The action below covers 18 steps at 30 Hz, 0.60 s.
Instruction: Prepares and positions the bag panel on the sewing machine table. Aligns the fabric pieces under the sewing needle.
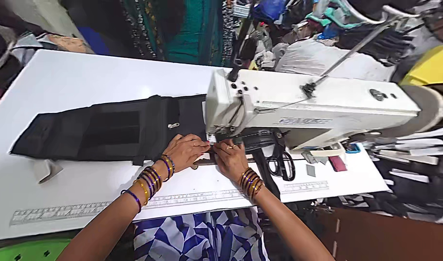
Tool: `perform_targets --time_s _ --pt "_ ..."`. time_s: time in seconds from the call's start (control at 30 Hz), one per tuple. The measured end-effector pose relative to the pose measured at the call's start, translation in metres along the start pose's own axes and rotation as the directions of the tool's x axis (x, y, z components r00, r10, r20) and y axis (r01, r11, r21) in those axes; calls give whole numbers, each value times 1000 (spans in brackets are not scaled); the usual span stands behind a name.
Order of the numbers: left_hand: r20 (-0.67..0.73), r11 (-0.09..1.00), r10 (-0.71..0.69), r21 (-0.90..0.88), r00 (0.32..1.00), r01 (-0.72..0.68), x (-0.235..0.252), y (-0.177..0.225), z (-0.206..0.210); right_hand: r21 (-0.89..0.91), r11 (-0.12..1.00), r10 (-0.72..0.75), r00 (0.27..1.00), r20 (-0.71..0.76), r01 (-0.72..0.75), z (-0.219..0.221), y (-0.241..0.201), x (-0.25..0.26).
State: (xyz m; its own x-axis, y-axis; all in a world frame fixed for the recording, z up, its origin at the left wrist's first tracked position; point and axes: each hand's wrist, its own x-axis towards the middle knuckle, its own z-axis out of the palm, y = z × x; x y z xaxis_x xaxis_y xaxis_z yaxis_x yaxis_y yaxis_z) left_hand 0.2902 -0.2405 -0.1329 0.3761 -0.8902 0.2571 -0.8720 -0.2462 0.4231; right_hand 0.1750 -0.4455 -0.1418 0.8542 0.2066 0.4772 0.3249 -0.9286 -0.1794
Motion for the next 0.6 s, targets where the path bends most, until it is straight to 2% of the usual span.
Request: perform_targets --time_s 0.17,0.27,0.37,0.47,0.53,0.57,0.6 --pt "-27 1000 -16 2 1000 16 3 -3 3 19 1000 20 1000 24 -20 -3 -1 0" --pt "-7 1000 -22 8 1000 22 2 0 -1 128 991 23 999 30 -26 -11 -5 -9" --pt "-65 999 35 37 997 -33 4 -2 4 270 961 99 986 -132 -61 -37 -8 -36" --pt "-30 999 29 29 999 -28 3 -1 2 279 937 287 918 -274 -210 -73 -2 -71" --pt "-159 996 -4 -90 987 -10 -1 -2 1 267 912 391 860 -327 -313 -101 8 -88" --pt "-300 981 -60 -194 952 1 -4 -2 -1 272 895 433 837 -335 -354 -115 15 -96" --pt "-456 949 -155 -314 876 4 -7 0 -6 284 878 467 816 -339 -384 -128 20 -102"
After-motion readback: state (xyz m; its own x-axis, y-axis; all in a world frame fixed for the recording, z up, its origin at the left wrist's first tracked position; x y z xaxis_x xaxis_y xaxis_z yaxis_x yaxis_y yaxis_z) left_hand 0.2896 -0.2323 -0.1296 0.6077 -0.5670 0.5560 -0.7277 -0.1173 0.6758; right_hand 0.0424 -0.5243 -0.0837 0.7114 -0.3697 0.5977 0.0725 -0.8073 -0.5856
